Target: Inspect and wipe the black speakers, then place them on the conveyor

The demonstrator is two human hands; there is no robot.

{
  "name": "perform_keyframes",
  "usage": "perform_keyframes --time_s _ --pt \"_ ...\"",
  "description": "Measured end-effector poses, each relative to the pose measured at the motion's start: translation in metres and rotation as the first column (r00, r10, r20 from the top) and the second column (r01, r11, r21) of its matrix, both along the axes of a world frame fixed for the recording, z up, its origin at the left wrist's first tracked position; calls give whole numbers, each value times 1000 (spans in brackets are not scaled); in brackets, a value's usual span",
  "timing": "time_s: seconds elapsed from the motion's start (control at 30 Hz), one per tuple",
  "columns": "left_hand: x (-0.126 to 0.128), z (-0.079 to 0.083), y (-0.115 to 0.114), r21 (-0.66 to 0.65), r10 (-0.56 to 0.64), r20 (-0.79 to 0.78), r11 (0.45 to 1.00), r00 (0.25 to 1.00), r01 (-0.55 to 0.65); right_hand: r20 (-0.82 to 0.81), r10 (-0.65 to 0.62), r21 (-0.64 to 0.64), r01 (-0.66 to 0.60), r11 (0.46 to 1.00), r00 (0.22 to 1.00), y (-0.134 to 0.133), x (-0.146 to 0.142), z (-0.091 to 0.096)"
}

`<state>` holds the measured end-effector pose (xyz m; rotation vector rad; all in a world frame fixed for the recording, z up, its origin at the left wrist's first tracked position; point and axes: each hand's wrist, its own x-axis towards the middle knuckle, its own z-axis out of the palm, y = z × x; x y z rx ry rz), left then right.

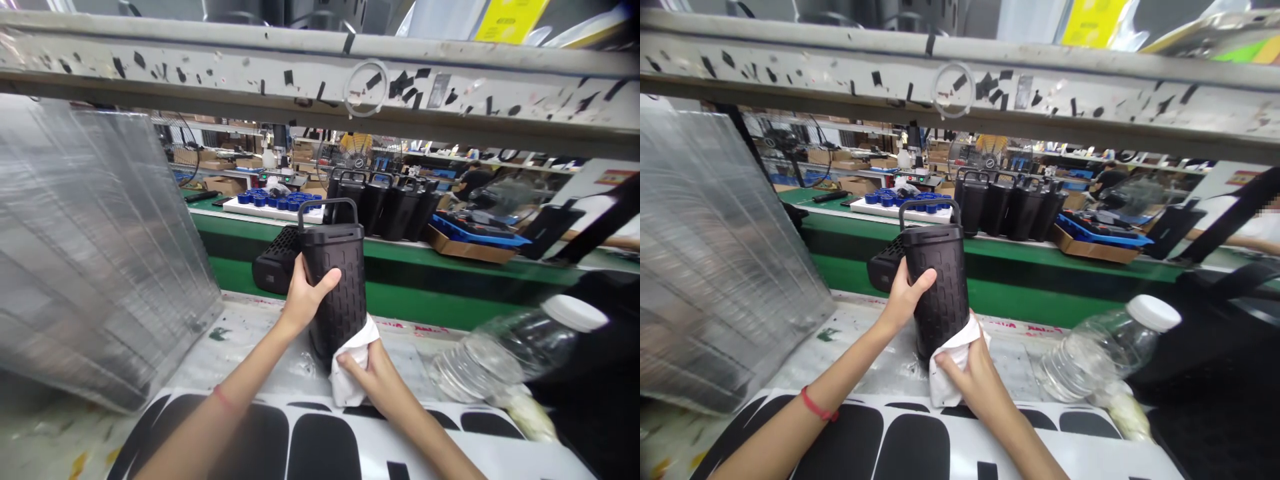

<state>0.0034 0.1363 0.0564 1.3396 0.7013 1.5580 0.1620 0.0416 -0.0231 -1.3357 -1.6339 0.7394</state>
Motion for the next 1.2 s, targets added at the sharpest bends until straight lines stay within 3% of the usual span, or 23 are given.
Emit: perform_keyframes --time_s 0.17,0.3,0.4,0.57,0.7,0.8,0.93,1.07,1.2 --pt "-8 -1 5 -48 31 37 998 999 -30 -12 43 10 -43 999 999 10 5 19" --pt "-7 -3 6 -61 58 48 997 997 -55 -37 -20 -92 16 996 999 8 14 14" --pt "-3 -3 2 -33 54 33 998 998 -53 -15 -69 -22 68 997 998 4 -1 15" --pt "-1 1 -3 7 12 -30 1000 999 -12 -92 -146 160 159 974 985 24 -29 54" --pt "-5 3 -2 18 -46 -65 999 997 48 -232 -55 146 91 985 971 61 -18 80" --pt "-5 3 -2 24 -68 -74 997 995 70 -319 14 105 20 994 948 75 -9 72" --pt "-5 3 0 16 -77 -67 997 995 78 -323 63 11 -63 998 944 58 -6 37" --pt "-6 2 0 23 -91 -87 995 992 94 -130 119 -189 -143 971 984 22 12 19" --pt "-5 1 -7 87 -133 -170 985 976 150 137 205 -317 -153 936 969 3 48 35"
